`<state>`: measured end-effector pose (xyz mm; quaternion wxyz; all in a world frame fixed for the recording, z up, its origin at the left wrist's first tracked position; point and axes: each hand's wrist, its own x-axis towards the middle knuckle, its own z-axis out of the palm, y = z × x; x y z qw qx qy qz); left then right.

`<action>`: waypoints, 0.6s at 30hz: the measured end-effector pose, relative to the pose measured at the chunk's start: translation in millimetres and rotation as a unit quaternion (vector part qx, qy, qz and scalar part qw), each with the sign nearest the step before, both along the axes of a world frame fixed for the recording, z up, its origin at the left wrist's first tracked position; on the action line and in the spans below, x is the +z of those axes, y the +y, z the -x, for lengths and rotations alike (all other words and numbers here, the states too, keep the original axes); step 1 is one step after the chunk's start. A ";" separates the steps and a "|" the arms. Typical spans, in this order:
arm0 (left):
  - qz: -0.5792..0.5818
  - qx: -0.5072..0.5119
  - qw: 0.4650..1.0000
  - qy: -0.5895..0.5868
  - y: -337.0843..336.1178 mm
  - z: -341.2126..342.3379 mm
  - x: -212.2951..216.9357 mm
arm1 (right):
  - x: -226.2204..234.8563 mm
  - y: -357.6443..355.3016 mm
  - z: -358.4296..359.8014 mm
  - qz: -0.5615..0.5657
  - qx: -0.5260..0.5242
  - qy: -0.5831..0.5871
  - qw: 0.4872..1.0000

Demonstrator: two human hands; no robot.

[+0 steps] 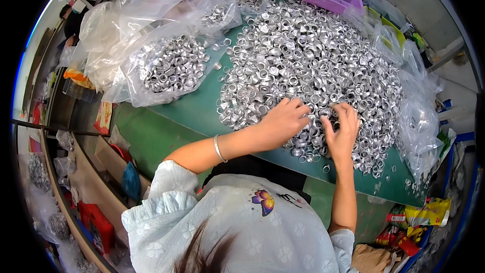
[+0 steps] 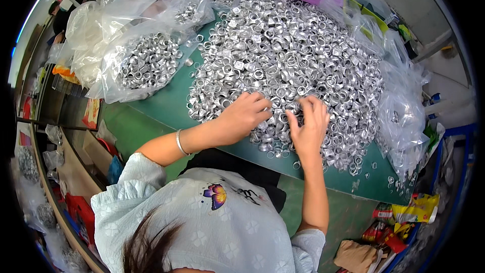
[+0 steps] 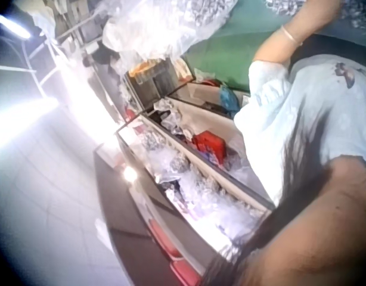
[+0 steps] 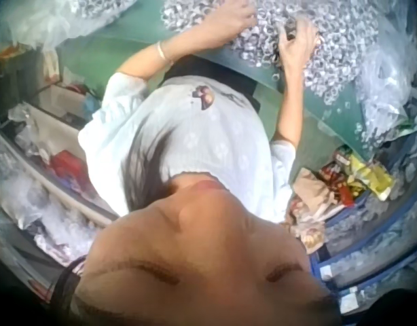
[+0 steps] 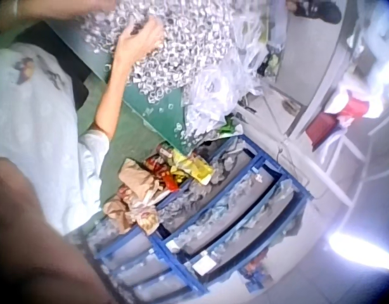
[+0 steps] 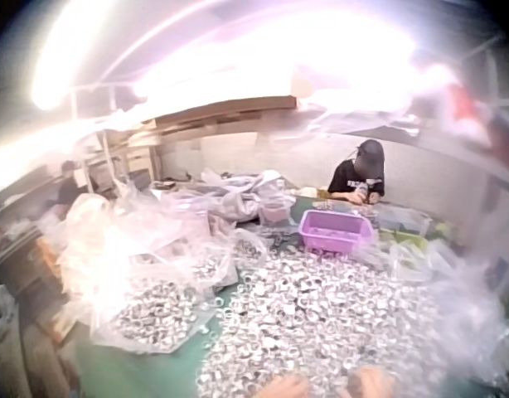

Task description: The person sorts small metal rings and components from a large pile on a table into a plastic bag by hand.

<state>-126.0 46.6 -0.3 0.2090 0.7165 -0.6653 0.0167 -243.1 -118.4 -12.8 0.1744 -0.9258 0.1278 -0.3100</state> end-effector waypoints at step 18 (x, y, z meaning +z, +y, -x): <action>-0.018 -0.176 0.964 -0.198 -17.8 22.8 12.9 | 48.7 37.4 2.0 -0.281 0.088 -0.055 0.954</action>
